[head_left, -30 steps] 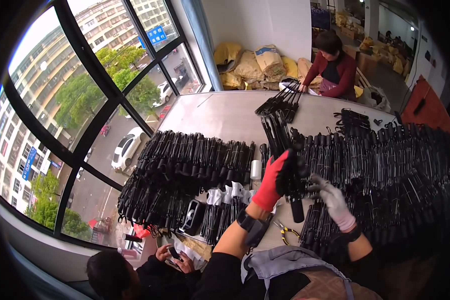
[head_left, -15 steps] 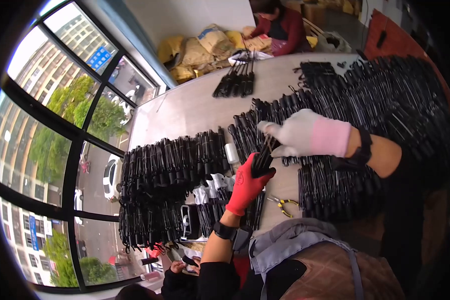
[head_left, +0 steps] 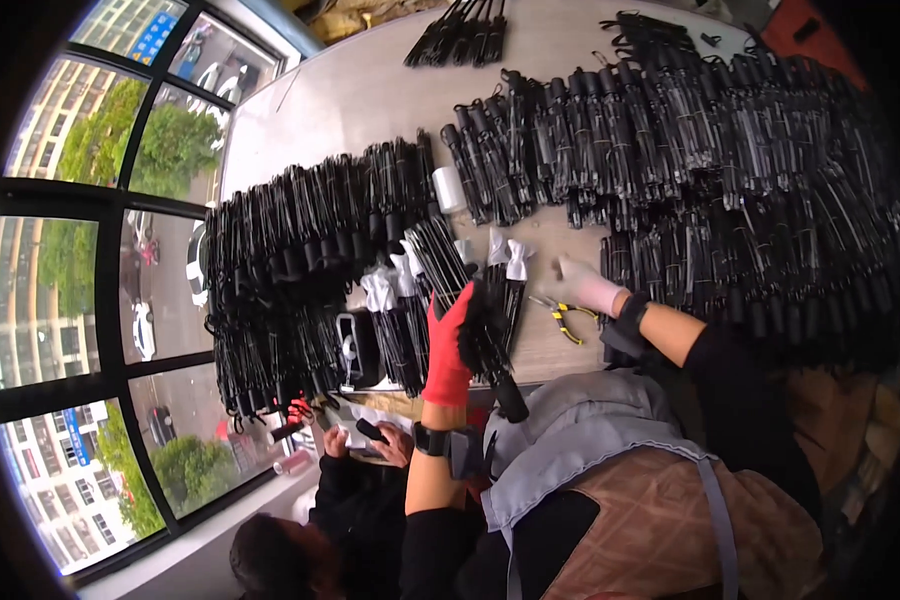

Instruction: The person picks up umbrella frames, cuts the rubber bands holding them with pliers, and opens the frames to inspect them. After closing each frame, they wrap a new rubber band around it, trim the excess with pliers, and place it back on the table.

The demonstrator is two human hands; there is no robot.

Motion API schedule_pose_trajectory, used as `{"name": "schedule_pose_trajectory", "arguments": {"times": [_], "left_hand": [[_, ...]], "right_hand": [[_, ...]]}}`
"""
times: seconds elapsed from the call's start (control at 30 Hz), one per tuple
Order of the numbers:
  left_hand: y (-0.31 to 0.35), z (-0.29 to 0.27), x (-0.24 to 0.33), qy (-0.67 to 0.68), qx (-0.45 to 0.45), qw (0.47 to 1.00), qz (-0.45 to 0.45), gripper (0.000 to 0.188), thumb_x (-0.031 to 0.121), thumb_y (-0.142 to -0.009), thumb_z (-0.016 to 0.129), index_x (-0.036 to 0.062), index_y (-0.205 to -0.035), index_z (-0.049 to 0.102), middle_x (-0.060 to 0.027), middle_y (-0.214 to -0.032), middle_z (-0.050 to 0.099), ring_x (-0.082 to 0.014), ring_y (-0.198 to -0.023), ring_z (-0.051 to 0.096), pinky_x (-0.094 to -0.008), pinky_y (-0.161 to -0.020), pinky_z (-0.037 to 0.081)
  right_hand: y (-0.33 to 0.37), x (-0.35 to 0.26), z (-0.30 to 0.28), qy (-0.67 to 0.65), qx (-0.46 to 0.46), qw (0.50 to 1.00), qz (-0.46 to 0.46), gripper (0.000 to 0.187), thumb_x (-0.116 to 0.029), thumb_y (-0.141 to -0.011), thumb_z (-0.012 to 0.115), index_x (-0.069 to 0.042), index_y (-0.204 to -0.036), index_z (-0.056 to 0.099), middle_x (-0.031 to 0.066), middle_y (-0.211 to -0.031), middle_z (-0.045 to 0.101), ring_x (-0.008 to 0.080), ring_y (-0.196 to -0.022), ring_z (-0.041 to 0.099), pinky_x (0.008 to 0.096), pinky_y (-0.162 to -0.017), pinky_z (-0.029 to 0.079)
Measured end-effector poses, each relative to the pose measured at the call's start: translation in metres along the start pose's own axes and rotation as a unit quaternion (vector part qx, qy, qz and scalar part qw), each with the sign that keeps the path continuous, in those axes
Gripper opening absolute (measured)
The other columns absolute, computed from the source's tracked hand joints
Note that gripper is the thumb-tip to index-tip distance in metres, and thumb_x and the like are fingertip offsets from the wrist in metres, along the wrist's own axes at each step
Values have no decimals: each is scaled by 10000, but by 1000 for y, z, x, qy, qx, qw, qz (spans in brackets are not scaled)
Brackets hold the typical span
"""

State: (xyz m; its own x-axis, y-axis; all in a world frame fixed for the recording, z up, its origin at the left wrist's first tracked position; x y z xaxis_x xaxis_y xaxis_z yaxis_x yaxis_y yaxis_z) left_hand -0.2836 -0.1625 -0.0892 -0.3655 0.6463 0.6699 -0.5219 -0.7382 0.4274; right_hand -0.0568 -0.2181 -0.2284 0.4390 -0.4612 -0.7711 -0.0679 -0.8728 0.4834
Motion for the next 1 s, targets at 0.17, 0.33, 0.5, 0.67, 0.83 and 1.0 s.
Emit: {"name": "schedule_pose_trajectory", "arguments": {"times": [0.17, 0.33, 0.5, 0.67, 0.83, 1.0], "left_hand": [[39, -31, -18, -78, 217, 971, -61, 288, 124, -887, 659, 23, -1134, 551, -59, -757, 625, -175, -606, 628, -292, -542, 510], [58, -25, -14, -115, 113, 980, -119, 252, 137, -884, 666, -11, -1074, 589, -78, -758, 642, -176, -632, 631, -310, -568, 516], [62, 13, -9, -118, 13, 979, -163, 322, 83, -878, 658, 22, -1183, 578, -48, -778, 619, -147, -598, 616, -287, -555, 515], [58, 45, -23, -181, -56, 970, -154, 292, 71, -876, 648, -14, -1145, 576, -46, -752, 607, -148, -622, 615, -283, -564, 494], [52, 63, -39, -231, -103, 956, -148, 314, 55, -865, 665, 4, -1162, 574, -10, -804, 599, -105, -659, 584, -256, -591, 479], [43, 67, -45, -267, -113, 947, -137, 318, 49, -859, 678, 10, -1158, 577, 0, -823, 601, -90, -660, 574, -239, -597, 469]], "right_hand": [[19, 62, 84, 362, -31, 931, 46, 645, -343, -691, 757, 19, -1168, 518, 215, -1211, 500, 363, -1148, 510, 440, -905, 495], [16, 91, 76, 365, -13, 929, 64, 466, -247, -734, 713, 6, -1085, 540, 204, -1154, 519, 351, -1084, 549, 426, -808, 522], [38, 16, -4, -6, -124, 987, 99, 358, -169, -782, 653, 3, -1070, 529, 215, -995, 576, 287, -899, 637, 439, -733, 503], [109, -109, -107, 366, 84, 900, -222, 243, -108, -815, 601, 29, -999, 519, 167, -1011, 549, 320, -991, 580, 365, -797, 512], [134, -115, -135, 550, 115, 790, -245, 274, -103, -769, 615, 17, -1002, 538, 148, -1026, 553, 313, -1037, 566, 343, -847, 515], [139, -116, -146, 591, 112, 762, -240, 247, -90, -770, 596, 13, -991, 557, 132, -980, 565, 273, -999, 580, 337, -800, 531]]}}
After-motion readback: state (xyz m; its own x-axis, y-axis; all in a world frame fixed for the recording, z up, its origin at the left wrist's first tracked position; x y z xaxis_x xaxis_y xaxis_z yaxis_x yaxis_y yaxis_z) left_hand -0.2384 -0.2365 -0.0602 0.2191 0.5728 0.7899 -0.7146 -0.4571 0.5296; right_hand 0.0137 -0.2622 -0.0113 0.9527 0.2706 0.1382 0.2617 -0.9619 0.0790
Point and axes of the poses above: each hand's wrist, its own y-axis away from the middle knuckle, its own z-axis out of the palm, x = y × z, the point moved 2 cm from there along -y, towards the middle knuckle
